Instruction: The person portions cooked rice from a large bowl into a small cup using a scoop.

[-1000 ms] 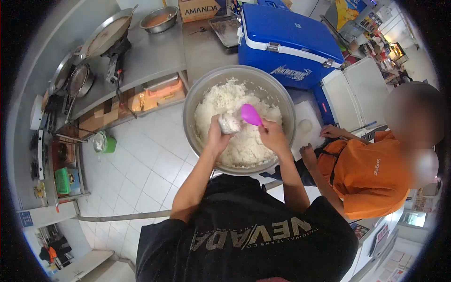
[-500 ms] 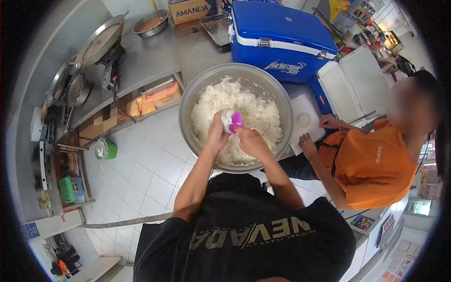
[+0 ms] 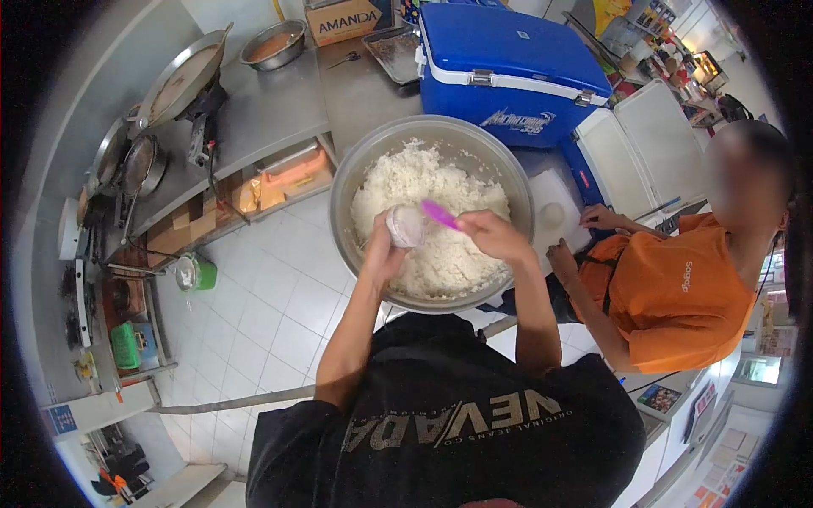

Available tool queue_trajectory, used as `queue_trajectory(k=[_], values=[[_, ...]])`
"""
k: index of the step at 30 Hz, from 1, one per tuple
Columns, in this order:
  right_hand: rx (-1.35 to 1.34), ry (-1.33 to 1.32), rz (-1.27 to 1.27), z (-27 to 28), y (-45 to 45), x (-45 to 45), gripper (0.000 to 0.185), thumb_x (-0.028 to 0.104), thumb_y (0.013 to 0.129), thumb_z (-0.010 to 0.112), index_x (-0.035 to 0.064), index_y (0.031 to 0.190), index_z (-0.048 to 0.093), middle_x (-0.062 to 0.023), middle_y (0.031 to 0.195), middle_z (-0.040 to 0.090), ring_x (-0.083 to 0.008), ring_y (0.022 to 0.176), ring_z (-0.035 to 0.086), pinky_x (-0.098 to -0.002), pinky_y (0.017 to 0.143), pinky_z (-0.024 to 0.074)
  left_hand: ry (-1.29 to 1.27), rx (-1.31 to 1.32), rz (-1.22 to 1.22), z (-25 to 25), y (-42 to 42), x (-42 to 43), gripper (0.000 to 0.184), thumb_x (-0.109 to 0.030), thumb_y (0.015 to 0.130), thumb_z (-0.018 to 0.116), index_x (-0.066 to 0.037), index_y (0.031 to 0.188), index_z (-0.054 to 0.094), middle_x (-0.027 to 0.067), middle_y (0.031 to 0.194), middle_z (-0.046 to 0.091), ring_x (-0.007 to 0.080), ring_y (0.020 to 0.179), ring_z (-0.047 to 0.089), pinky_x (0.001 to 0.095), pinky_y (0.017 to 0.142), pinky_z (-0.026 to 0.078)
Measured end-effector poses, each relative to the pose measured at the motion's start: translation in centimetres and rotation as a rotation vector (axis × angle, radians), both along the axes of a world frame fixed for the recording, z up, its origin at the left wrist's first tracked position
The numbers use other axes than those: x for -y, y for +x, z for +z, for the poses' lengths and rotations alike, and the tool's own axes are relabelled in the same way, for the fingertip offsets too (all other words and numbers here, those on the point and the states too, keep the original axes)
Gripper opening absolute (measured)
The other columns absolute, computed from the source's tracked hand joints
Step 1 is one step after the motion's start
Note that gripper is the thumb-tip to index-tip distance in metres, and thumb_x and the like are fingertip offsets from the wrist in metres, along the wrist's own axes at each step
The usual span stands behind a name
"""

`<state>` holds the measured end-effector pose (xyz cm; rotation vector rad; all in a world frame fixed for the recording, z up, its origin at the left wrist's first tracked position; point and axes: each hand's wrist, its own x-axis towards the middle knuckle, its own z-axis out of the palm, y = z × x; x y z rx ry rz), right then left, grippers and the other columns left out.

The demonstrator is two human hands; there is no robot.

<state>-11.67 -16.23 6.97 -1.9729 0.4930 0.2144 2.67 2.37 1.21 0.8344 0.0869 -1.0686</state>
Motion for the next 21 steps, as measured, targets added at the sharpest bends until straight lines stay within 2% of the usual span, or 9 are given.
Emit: queue_trajectory(k=[2,5,8,9,12,15,18,19,21], values=[[-0.182,0.229,-0.358,0.5,-0.5,-1.4,0.027,0.028,0.101,0.054,0.0052,0.092,0.065,-0.0020,0.064,0.055,-0.0151,0.059,0.053,-0.0348,0.055,0.0426,-0.057,0.014,0.068,-0.5,0.5,-0.4,0.037,-0.033,0.105,0.036,-0.009,0.120,0.060,0.0051,0.116,0.066,0.0190,0.105,0.064,0.0396,0.094,0.052],[-0.112,0.219,-0.297,-9.3,-1.8,-2.2,0.027,0.029,0.104,0.051,0.0077,0.095,0.065,0.0048,0.059,0.048,-0.0077,0.049,0.048,-0.0288,0.043,0.0359,-0.090,0.039,0.117,0.1,1.3,-1.2,0.046,-0.040,0.105,0.034,-0.008,0.132,0.054,0.0074,0.129,0.062,0.0235,0.121,0.058,0.0422,0.103,0.046],[0.121,0.623,-0.514,-6.0,-1.2,-3.8,0.025,0.029,0.104,0.053,0.0080,0.106,0.066,0.0050,0.061,0.048,-0.0060,0.047,0.038,-0.0266,0.041,0.0285,-0.111,0.023,0.182,-0.8,2.1,-1.8,0.046,-0.039,0.106,0.032,-0.008,0.132,0.053,0.0071,0.133,0.059,0.0237,0.123,0.057,0.0423,0.105,0.045],[0.130,0.633,-0.514,-2.4,-0.3,-4.9,0.025,0.027,0.104,0.052,0.0081,0.108,0.068,0.0061,0.060,0.045,-0.0050,0.048,0.038,-0.0269,0.043,0.0297,-0.084,-0.006,0.169,-0.8,2.2,-1.7,0.047,-0.039,0.107,0.030,-0.007,0.132,0.053,0.0068,0.131,0.060,0.0225,0.121,0.058,0.0414,0.104,0.047],[0.492,0.054,-0.276,-5.1,2.8,-7.5,0.029,0.026,0.105,0.051,0.0031,0.105,0.068,0.0030,0.061,0.049,-0.0061,0.051,0.042,-0.0290,0.045,0.0346,-0.037,0.036,0.140,1.6,0.6,-0.5,0.042,-0.039,0.106,0.035,-0.009,0.126,0.057,0.0044,0.115,0.066,0.0181,0.107,0.063,0.0362,0.097,0.048],[0.204,0.165,-0.076,-4.9,3.0,-5.5,0.026,0.024,0.104,0.051,0.0053,0.111,0.068,0.0070,0.059,0.040,-0.0035,0.049,0.037,-0.0243,0.045,0.0308,0.014,0.132,0.067,1.3,1.3,-0.7,0.043,-0.040,0.106,0.035,-0.009,0.126,0.057,0.0045,0.115,0.065,0.0179,0.109,0.062,0.0363,0.097,0.048],[-0.059,0.314,-0.105,1.7,1.8,-3.0,0.028,0.024,0.105,0.051,0.0027,0.109,0.068,0.0059,0.062,0.043,-0.0050,0.059,0.040,-0.0255,0.053,0.0350,-0.030,0.141,0.020,0.9,2.2,-0.6,0.043,-0.039,0.106,0.034,-0.009,0.127,0.056,0.0051,0.119,0.064,0.0180,0.112,0.060,0.0359,0.098,0.048],[0.071,0.267,-0.123,0.7,1.6,-2.7,0.028,0.023,0.104,0.050,0.0013,0.108,0.067,-0.0003,0.071,0.056,-0.0087,0.064,0.049,-0.0267,0.059,0.0415,-0.004,0.160,0.027,1.1,2.1,-0.5,0.043,-0.038,0.107,0.033,-0.008,0.127,0.056,0.0058,0.119,0.064,0.0188,0.112,0.060,0.0367,0.098,0.048],[0.161,0.139,-0.012,-0.2,2.6,-3.8,0.028,0.022,0.104,0.051,-0.0003,0.109,0.067,-0.0009,0.072,0.057,-0.0108,0.065,0.049,-0.0282,0.061,0.0422,0.042,0.197,0.038,1.5,1.5,0.2,0.045,-0.036,0.108,0.030,-0.006,0.128,0.057,0.0072,0.120,0.064,0.0202,0.112,0.061,0.0384,0.099,0.049]])
